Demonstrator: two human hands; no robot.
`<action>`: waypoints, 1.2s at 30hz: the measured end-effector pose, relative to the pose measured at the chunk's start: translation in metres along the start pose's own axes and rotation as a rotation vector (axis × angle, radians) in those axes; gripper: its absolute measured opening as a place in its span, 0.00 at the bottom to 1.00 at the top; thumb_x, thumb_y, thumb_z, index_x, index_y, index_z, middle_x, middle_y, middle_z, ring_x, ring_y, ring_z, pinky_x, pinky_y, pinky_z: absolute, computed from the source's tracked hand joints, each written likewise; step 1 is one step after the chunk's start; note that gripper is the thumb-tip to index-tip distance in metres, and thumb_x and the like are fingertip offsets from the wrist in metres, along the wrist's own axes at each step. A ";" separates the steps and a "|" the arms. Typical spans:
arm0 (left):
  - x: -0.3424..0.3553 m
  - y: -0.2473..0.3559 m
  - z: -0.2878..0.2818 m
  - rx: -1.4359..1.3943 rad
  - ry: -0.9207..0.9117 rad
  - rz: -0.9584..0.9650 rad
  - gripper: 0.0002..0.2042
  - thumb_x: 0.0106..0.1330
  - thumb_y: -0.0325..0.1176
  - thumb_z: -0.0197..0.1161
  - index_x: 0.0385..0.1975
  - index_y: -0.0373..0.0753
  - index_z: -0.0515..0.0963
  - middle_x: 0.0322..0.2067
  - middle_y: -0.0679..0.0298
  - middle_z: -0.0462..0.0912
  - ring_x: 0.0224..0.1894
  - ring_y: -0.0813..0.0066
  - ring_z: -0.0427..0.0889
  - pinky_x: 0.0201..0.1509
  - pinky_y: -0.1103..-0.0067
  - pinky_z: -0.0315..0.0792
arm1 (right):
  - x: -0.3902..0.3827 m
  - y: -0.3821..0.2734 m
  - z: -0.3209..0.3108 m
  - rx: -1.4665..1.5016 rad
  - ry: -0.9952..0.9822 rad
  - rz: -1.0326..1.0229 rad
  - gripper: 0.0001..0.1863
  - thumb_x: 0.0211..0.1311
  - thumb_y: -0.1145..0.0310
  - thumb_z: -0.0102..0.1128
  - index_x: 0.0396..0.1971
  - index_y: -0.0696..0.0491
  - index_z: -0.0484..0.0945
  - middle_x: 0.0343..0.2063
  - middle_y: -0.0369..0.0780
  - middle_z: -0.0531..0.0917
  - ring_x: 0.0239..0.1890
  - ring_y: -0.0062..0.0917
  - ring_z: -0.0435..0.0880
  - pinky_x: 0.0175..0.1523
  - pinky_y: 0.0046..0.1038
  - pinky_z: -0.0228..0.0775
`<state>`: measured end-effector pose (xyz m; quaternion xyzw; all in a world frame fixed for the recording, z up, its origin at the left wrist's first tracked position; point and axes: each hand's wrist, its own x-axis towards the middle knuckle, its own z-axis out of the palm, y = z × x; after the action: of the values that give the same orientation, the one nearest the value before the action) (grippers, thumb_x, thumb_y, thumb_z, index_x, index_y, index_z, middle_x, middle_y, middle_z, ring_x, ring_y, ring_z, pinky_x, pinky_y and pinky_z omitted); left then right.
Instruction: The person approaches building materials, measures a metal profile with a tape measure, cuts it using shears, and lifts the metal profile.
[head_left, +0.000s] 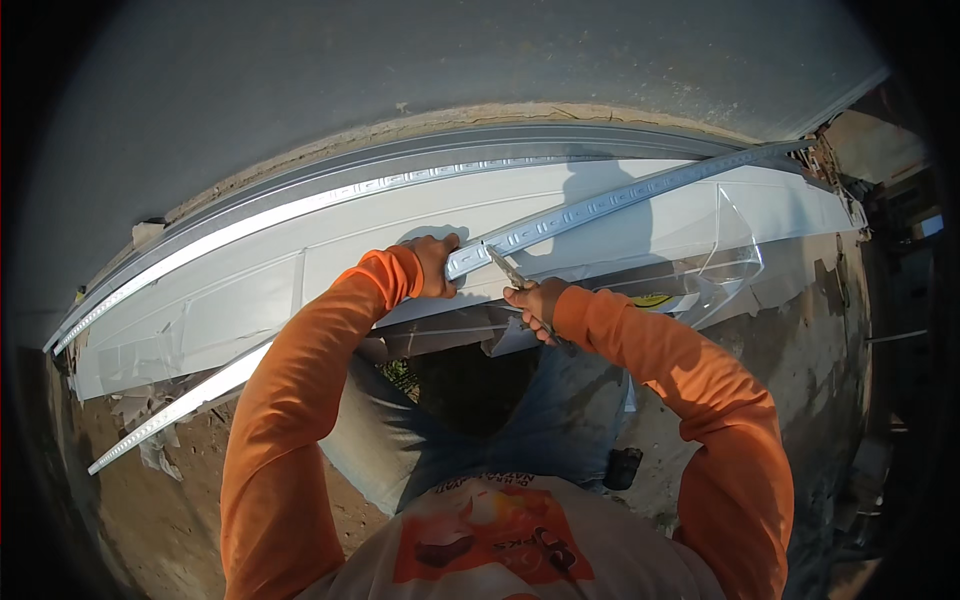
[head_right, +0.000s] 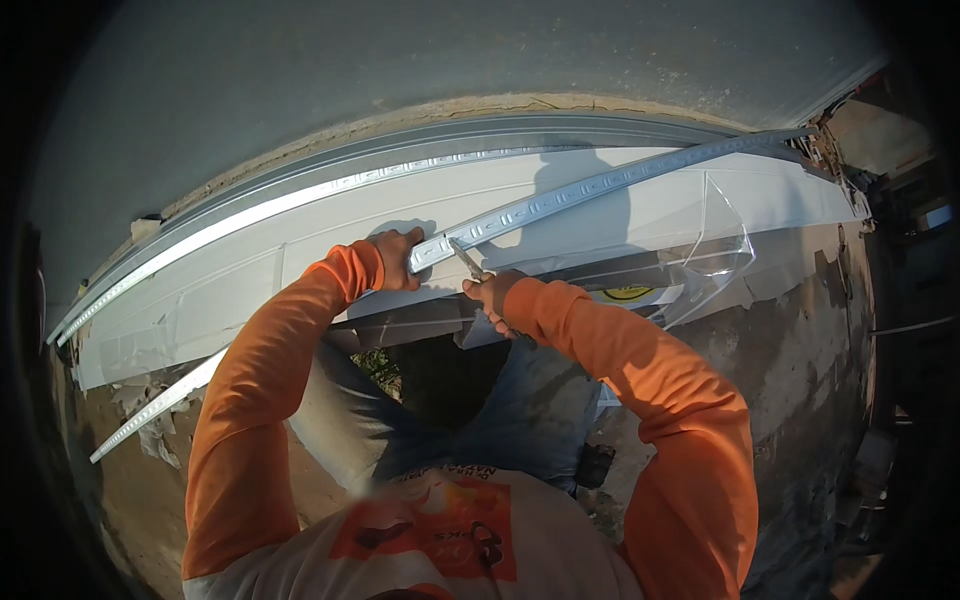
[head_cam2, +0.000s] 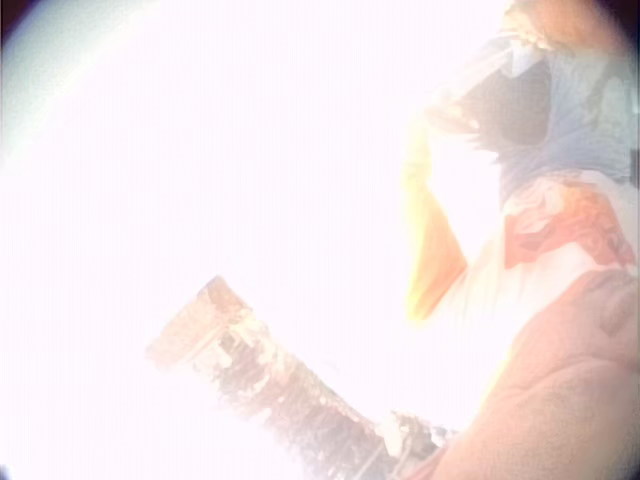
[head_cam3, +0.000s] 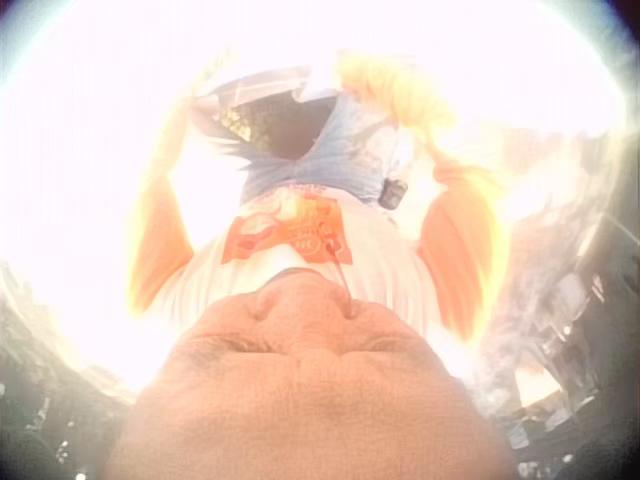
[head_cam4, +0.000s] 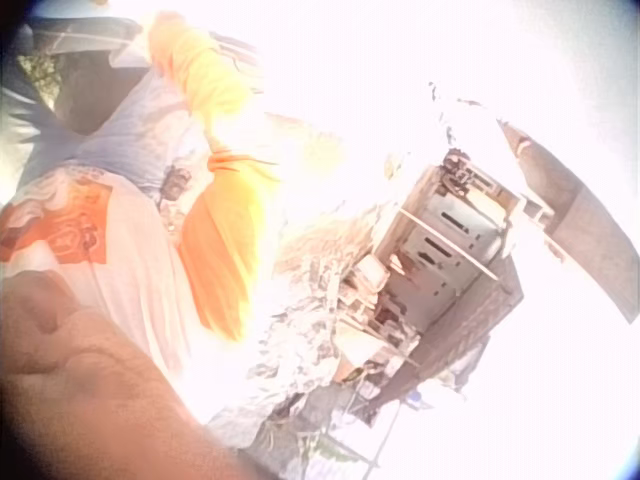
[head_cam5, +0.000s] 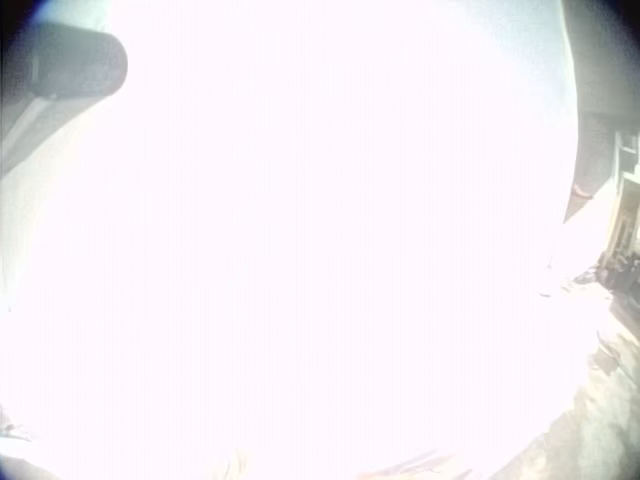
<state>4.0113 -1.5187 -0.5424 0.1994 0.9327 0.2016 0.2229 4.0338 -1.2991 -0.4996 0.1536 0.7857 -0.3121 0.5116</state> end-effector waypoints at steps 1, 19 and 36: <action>0.000 0.005 -0.005 0.006 -0.025 -0.003 0.31 0.42 0.40 0.64 0.48 0.32 0.65 0.25 0.47 0.79 0.33 0.51 0.80 0.40 0.68 0.74 | 0.014 0.012 0.008 0.078 0.052 -0.076 0.26 0.57 0.43 0.52 0.20 0.53 0.70 0.12 0.36 0.69 0.13 0.24 0.68 0.19 0.31 0.60; -0.001 0.007 -0.003 0.024 -0.003 0.007 0.31 0.42 0.38 0.64 0.47 0.31 0.65 0.24 0.46 0.79 0.31 0.49 0.80 0.38 0.67 0.75 | 0.017 0.014 0.019 -0.150 0.265 -0.096 0.35 0.55 0.35 0.45 0.31 0.57 0.78 0.14 0.40 0.77 0.11 0.26 0.74 0.18 0.27 0.69; -0.001 0.005 0.005 0.029 0.012 0.018 0.30 0.43 0.38 0.63 0.47 0.31 0.65 0.25 0.46 0.79 0.31 0.50 0.80 0.38 0.67 0.75 | -0.023 -0.009 0.005 -0.385 0.253 -0.164 0.25 0.59 0.44 0.48 0.25 0.55 0.75 0.16 0.39 0.75 0.18 0.29 0.77 0.21 0.35 0.68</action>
<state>4.0157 -1.5138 -0.5436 0.2099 0.9350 0.1912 0.2127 4.0421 -1.3066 -0.4772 0.0270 0.8984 -0.1754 0.4018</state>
